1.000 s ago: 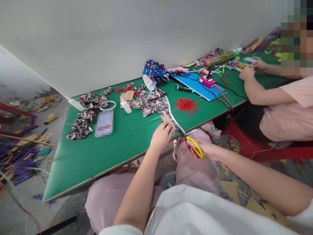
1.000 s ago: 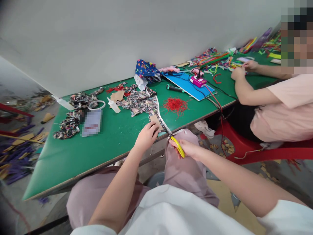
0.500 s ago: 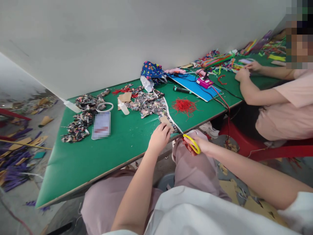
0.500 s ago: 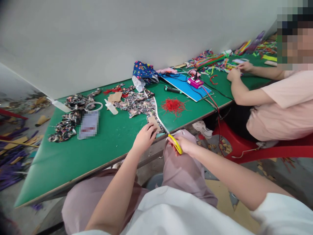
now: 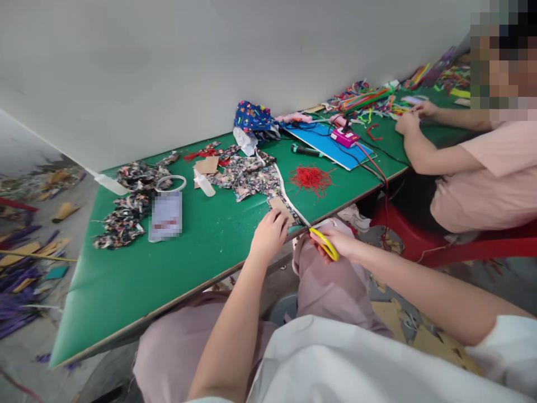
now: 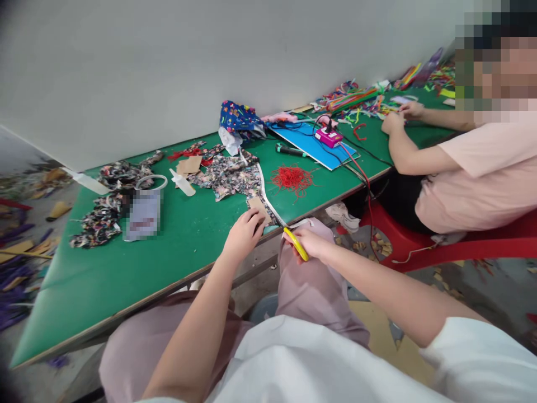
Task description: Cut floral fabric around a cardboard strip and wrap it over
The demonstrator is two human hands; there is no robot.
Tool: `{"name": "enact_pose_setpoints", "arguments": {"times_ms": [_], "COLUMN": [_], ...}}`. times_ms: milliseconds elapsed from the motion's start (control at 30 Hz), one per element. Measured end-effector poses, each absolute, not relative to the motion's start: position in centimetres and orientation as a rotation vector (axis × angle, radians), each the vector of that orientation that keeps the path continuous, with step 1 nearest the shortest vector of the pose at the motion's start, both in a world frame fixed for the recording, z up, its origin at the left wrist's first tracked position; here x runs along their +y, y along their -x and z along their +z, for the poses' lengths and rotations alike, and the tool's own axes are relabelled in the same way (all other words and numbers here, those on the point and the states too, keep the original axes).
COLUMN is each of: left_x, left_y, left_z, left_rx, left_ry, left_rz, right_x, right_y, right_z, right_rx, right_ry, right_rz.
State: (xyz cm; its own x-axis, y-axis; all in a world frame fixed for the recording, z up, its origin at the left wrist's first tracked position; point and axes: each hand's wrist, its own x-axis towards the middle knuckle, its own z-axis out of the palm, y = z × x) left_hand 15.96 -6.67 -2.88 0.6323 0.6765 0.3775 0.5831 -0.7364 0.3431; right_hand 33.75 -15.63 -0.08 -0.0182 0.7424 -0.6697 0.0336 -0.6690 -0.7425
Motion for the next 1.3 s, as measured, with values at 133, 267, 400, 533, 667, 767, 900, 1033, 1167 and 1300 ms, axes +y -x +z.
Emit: {"name": "enact_pose_setpoints", "arguments": {"times_ms": [133, 267, 400, 533, 667, 767, 900, 1033, 1167, 1300], "left_x": [-6.7, -6.8, -6.8, -6.8, -6.8, -6.8, -6.8, -6.8, -6.8, -6.8], "left_y": [-15.9, -15.9, -15.9, -15.8, -15.7, -15.7, -15.8, -15.8, -15.8, -15.8], "left_z": [-2.8, -2.6, -2.5, -2.5, -2.6, -2.6, -2.6, -2.6, -2.6, -2.6], "left_rx": [1.04, 1.036, 1.043, 1.041, 1.038, 1.035, 1.036, 1.039, 1.035, 1.035], "left_ry": [-2.67, -2.675, -2.678, -2.683, -2.684, -2.684, -2.681, -2.678, -2.682, -2.685], "left_rz": [0.724, 0.716, 0.717, 0.72, 0.719, 0.72, 0.727, 0.731, 0.725, 0.713], "right_x": [-15.6, -15.6, -15.5, -15.3, -15.2, -15.2, -15.3, -15.4, -15.4, -15.4], "right_y": [-33.4, -33.4, -33.7, -33.9, -34.1, -34.1, -33.8, -33.8, -33.9, -34.0], "right_z": [0.6, 0.9, 0.4, -0.2, -0.2, 0.1, 1.0, 1.5, 0.9, 0.4], "right_rx": [-0.801, -0.818, -0.84, -0.875, -0.885, -0.877, -0.865, -0.847, -0.839, -0.855], "right_ry": [1.746, 1.754, 1.768, 1.759, 1.756, 1.767, 1.775, 1.769, 1.737, 1.693], "right_rz": [1.733, 1.722, 1.709, 1.716, 1.731, 1.725, 1.725, 1.733, 1.756, 1.802]}}
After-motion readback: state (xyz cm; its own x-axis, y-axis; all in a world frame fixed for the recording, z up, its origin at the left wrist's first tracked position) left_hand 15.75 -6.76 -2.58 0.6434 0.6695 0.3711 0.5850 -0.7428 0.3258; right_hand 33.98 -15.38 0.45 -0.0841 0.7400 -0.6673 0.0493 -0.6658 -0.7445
